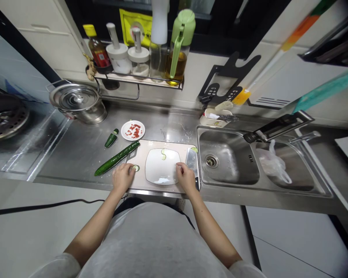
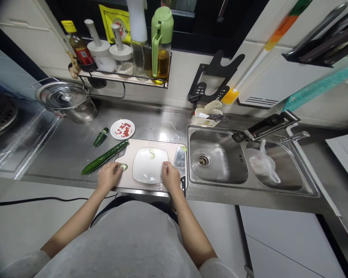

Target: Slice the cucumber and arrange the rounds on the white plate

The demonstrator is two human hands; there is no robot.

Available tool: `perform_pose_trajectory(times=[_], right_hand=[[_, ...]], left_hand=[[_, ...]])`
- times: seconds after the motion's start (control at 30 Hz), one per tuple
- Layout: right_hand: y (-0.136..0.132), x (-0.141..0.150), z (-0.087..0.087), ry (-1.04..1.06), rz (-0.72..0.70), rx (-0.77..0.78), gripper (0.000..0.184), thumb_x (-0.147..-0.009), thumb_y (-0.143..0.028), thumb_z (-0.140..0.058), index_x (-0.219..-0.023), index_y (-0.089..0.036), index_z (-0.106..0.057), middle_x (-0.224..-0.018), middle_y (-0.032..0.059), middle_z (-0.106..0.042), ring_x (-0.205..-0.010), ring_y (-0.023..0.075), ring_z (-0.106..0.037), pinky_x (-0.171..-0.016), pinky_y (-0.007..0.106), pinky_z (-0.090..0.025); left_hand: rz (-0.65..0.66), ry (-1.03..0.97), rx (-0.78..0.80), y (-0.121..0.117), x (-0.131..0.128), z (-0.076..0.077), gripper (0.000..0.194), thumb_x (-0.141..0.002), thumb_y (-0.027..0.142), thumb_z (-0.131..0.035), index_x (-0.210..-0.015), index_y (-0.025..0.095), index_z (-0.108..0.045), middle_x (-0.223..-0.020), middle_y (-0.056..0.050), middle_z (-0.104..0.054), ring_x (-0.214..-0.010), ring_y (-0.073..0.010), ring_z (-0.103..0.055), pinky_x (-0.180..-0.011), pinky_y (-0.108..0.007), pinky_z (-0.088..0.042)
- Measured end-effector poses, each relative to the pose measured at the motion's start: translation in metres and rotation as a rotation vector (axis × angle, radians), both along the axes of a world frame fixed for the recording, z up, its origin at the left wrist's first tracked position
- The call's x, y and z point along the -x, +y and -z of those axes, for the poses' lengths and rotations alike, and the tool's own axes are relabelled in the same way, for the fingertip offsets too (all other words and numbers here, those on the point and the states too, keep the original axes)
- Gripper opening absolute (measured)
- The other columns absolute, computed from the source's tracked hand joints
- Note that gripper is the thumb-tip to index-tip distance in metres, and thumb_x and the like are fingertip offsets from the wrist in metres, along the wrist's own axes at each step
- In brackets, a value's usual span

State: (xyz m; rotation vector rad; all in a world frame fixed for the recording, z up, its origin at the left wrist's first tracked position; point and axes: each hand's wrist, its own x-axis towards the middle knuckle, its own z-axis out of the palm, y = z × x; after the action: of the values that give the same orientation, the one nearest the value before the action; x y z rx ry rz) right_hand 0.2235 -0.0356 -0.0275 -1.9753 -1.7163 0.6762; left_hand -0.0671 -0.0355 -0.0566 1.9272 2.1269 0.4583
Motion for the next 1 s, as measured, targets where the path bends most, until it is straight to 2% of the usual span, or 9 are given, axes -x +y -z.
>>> perform_pose_trajectory(times=[0.17, 0.33, 0.4, 0.5, 0.6, 0.73, 0.87, 1.0], right_hand=[[-0.002, 0.006, -0.003, 0.021, -0.028, -0.022, 0.039, -0.091, -0.037, -0.037, -0.103, -0.018, -0.068, -0.064, 0.0016, -0.060, -0.059, 0.0170, -0.053, -0.061, 0.026, -0.035], [-0.002, 0.016, -0.008, 0.099, -0.036, -0.037, 0.038, -0.090, -0.037, -0.038, -0.102, -0.017, -0.068, -0.061, -0.0005, -0.055, -0.058, 0.0156, -0.050, -0.060, 0.025, -0.035], [-0.001, 0.023, -0.011, 0.163, -0.032, -0.034, 0.036, -0.088, -0.038, -0.041, -0.101, -0.018, -0.068, -0.058, -0.0023, -0.051, -0.057, 0.0147, -0.049, -0.060, 0.025, -0.035], [0.001, 0.037, -0.018, 0.304, -0.048, -0.007, 0.032, -0.086, -0.039, -0.046, -0.100, -0.019, -0.067, -0.057, -0.0045, -0.047, -0.056, 0.0131, -0.047, -0.059, 0.023, -0.037], [0.004, 0.053, -0.027, 0.469, -0.097, 0.021, 0.030, -0.082, -0.039, -0.051, -0.101, -0.020, -0.066, -0.066, -0.0031, -0.053, -0.060, 0.0121, -0.050, -0.061, 0.023, -0.040], [0.006, 0.069, -0.035, 0.569, -0.133, 0.027, 0.026, -0.079, -0.036, -0.056, -0.099, -0.020, -0.065, -0.077, -0.0001, -0.061, -0.071, 0.0132, -0.054, -0.069, 0.025, -0.045], [0.007, 0.073, -0.037, 0.664, -0.135, 0.051, 0.020, -0.078, -0.035, -0.059, -0.090, -0.019, -0.064, -0.078, 0.0000, -0.063, -0.074, 0.0134, -0.056, -0.073, 0.027, -0.045], [0.008, 0.073, -0.037, 0.735, -0.110, 0.080, 0.016, -0.077, -0.035, -0.058, -0.076, -0.019, -0.059, -0.071, -0.0009, -0.061, -0.068, 0.0126, -0.053, -0.067, 0.025, -0.043]], left_hand=[[-0.034, -0.198, -0.004, -0.001, -0.003, -0.001, 0.015, -0.081, 0.034, -0.057, -0.081, 0.022, -0.067, -0.083, -0.005, -0.069, -0.079, -0.0215, -0.059, -0.074, -0.032, -0.041], [-0.146, -0.717, 0.050, 0.004, -0.006, -0.005, 0.027, -0.073, 0.042, -0.065, -0.083, 0.018, -0.066, -0.074, -0.003, -0.067, -0.069, -0.0151, -0.059, -0.070, -0.028, -0.046], [-0.158, -0.917, 0.095, 0.008, -0.009, -0.011, 0.033, -0.069, 0.045, -0.069, -0.084, 0.016, -0.066, -0.074, -0.003, -0.067, -0.068, -0.0139, -0.059, -0.070, -0.027, -0.047], [-0.138, -1.077, 0.172, 0.012, -0.016, -0.027, 0.041, -0.064, 0.048, -0.074, -0.088, 0.015, -0.067, -0.074, -0.003, -0.067, -0.071, -0.0145, -0.061, -0.070, -0.027, -0.047], [-0.074, -1.166, 0.218, 0.013, -0.029, -0.046, 0.044, -0.063, 0.047, -0.077, -0.092, 0.016, -0.067, -0.073, -0.002, -0.066, -0.072, -0.0143, -0.060, -0.071, -0.027, -0.046], [0.018, -1.207, 0.240, 0.014, -0.046, -0.066, 0.043, -0.064, 0.046, -0.076, -0.093, 0.017, -0.066, -0.070, 0.000, -0.063, -0.070, -0.0133, -0.058, -0.070, -0.027, -0.045], [0.064, -1.212, 0.236, 0.015, -0.055, -0.072, 0.041, -0.066, 0.044, -0.075, -0.095, 0.017, -0.065, -0.070, 0.001, -0.062, -0.070, -0.0130, -0.058, -0.070, -0.026, -0.044], [0.120, -1.203, 0.242, 0.013, -0.059, -0.073, 0.039, -0.069, 0.040, -0.073, -0.099, 0.017, -0.063, -0.073, 0.000, -0.063, -0.071, -0.0131, -0.059, -0.072, -0.026, -0.044]])
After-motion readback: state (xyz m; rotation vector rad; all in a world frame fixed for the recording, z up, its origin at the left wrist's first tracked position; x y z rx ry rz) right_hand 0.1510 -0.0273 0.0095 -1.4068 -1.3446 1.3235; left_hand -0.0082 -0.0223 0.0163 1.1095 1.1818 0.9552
